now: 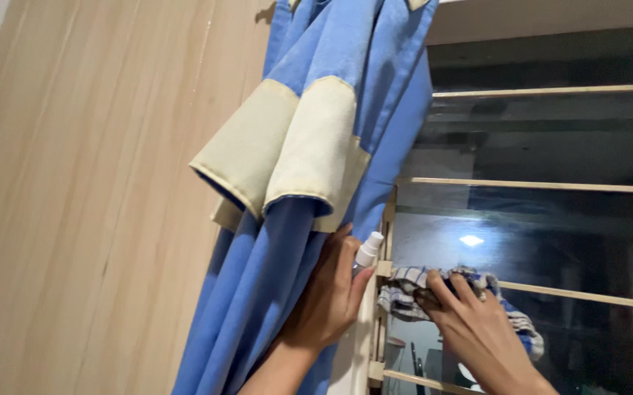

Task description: The person cleans a window by spraying the glass with a spray bottle and wiping it down with a cloth.

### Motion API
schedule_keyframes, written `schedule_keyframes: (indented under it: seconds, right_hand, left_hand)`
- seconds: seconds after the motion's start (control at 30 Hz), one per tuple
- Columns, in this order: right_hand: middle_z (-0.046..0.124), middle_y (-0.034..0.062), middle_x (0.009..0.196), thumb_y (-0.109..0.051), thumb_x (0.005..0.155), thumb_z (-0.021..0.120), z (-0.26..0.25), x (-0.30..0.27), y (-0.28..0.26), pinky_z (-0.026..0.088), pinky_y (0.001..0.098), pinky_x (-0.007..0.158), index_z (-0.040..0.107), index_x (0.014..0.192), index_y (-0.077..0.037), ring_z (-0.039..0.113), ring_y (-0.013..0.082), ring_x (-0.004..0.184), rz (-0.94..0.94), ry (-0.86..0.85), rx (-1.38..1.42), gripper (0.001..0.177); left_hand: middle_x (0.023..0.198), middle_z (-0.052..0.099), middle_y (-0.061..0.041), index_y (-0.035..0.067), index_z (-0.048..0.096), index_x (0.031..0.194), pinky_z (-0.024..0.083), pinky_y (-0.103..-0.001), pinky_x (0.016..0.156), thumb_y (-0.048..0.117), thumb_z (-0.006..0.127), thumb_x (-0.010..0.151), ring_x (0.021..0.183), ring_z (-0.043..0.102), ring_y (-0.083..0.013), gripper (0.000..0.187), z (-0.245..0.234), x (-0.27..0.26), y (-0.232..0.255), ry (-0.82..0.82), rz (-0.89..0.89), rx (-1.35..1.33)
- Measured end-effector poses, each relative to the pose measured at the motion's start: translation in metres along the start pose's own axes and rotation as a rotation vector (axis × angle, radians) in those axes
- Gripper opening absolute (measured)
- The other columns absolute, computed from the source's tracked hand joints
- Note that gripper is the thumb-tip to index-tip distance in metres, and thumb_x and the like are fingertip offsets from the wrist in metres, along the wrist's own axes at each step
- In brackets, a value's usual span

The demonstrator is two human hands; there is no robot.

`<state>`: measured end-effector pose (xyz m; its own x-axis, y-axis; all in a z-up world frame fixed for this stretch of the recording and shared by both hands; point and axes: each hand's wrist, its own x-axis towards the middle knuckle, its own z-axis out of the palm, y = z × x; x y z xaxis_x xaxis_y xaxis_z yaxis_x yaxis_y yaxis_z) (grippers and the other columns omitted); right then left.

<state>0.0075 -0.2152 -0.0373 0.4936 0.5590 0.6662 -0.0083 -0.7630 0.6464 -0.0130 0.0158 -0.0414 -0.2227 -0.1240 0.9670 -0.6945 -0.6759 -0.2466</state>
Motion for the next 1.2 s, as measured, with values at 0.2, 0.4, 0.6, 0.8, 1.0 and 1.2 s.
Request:
schedule_keyframes:
  seconds: [0.2, 0.4, 0.6, 0.8, 1.0, 1.2]
  right_hand:
    - [0.041, 0.0059, 0.149, -0.019, 0.100, 0.051, 0.024, -0.013, 0.014, 0.055, 0.0456, 0.101, 0.057, 0.142, -0.033, 0.046, 0.0218, 0.127, 0.217, -0.185, -0.065, 0.044]
    - [0.037, 0.0140, 0.155, -0.030, 0.100, 0.053, 0.041, -0.032, 0.047, 0.060, 0.0487, 0.098, 0.056, 0.142, -0.036, 0.041, 0.0310, 0.141, 0.281, -0.386, -0.118, 0.042]
    - [0.030, 0.0116, 0.155, -0.028, 0.102, 0.052, 0.044, -0.050, 0.067, 0.063, 0.0426, 0.101, 0.051, 0.142, -0.038, 0.040, 0.0265, 0.142, 0.359, -0.428, -0.121, 0.042]
    - [0.034, 0.0120, 0.157, -0.034, 0.099, 0.053, 0.054, -0.061, 0.090, 0.063, 0.0412, 0.096, 0.052, 0.145, -0.046, 0.045, 0.0297, 0.141, 0.388, -0.501, -0.194, 0.048]
    - [0.036, 0.0090, 0.156, -0.031, 0.101, 0.051, 0.074, -0.086, 0.121, 0.059, 0.0440, 0.103, 0.048, 0.148, -0.048, 0.048, 0.0227, 0.137, 0.419, -0.491, -0.250, 0.050]
    - [0.035, 0.0058, 0.159, -0.029, 0.096, 0.057, 0.083, -0.113, 0.156, 0.059, 0.0379, 0.107, 0.048, 0.148, -0.048, 0.049, 0.0205, 0.138, 0.468, -0.468, -0.241, 0.056]
  left_hand:
    - [0.134, 0.057, -0.031, 0.000, 0.054, 0.121, 0.040, -0.051, 0.110, 0.015, 0.060, 0.099, 0.134, 0.051, -0.0485, 0.028, 0.004, -0.001, 0.000, -0.014, -0.015, -0.030]
    - [0.133, 0.056, -0.032, 0.000, 0.055, 0.122, 0.040, -0.051, 0.109, 0.018, 0.058, 0.101, 0.133, 0.051, -0.0478, 0.028, 0.008, -0.003, 0.004, 0.001, -0.050, -0.043]
    - [0.125, 0.060, -0.025, -0.001, 0.055, 0.122, 0.042, -0.051, 0.109, 0.018, 0.056, 0.101, 0.136, 0.049, -0.0484, 0.028, 0.014, -0.005, 0.010, -0.039, -0.047, -0.063]
    - [0.118, 0.060, -0.018, 0.000, 0.058, 0.121, 0.033, -0.056, 0.123, 0.021, 0.055, 0.104, 0.125, 0.054, -0.0411, 0.027, 0.039, -0.002, 0.010, 0.003, -0.018, -0.041]
    - [0.123, 0.062, -0.011, 0.005, 0.062, 0.111, 0.027, -0.063, 0.106, 0.032, 0.059, 0.097, 0.129, 0.045, -0.0398, 0.031, 0.054, 0.006, 0.031, -0.005, 0.000, 0.300]
    - [0.125, 0.059, -0.011, 0.004, 0.062, 0.111, 0.018, -0.061, 0.112, 0.035, 0.059, 0.097, 0.131, 0.043, -0.0336, 0.034, 0.086, 0.015, 0.065, -0.011, 0.018, 0.402]
